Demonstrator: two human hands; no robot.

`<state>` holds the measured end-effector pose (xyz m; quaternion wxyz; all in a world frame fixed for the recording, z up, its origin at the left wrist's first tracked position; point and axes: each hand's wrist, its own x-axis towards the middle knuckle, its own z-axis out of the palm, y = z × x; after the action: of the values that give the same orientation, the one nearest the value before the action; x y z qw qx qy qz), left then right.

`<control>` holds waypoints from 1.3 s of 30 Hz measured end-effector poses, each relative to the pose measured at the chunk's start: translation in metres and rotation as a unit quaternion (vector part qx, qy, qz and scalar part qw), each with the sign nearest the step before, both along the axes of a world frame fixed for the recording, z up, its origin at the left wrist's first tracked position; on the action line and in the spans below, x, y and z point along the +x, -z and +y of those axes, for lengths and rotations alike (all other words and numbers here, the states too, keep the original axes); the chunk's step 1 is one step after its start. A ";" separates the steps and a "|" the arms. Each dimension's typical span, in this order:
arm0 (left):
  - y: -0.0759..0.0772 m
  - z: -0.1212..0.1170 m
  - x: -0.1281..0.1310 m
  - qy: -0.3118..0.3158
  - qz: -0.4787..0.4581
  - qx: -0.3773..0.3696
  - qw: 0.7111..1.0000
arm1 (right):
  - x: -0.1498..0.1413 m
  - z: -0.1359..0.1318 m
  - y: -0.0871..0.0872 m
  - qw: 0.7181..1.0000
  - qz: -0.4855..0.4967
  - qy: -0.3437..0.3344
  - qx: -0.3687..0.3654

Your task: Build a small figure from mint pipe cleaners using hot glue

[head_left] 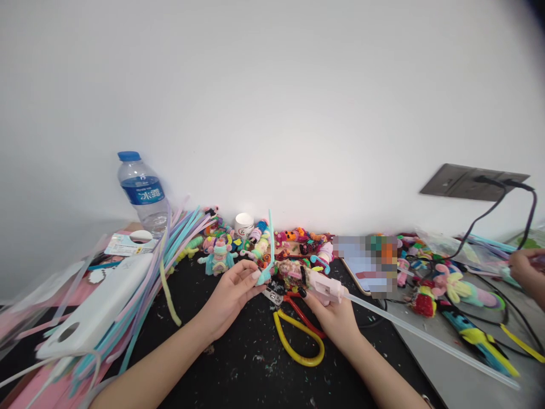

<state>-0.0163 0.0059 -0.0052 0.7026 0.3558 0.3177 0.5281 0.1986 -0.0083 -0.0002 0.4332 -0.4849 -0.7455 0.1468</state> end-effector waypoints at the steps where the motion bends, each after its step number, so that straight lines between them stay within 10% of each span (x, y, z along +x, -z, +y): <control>1: 0.000 0.000 0.000 0.001 0.000 0.000 1.000 | 0.000 0.000 0.000 1.000 0.001 0.000 0.001; 39: -0.005 -0.004 0.001 0.046 0.019 0.005 0.999 | 0.001 0.001 0.002 0.997 0.016 0.069 0.018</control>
<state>-0.0148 0.0020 0.0000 0.7184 0.3835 0.3116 0.4896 0.1992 -0.0077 -0.0017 0.4626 -0.5253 -0.7056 0.1105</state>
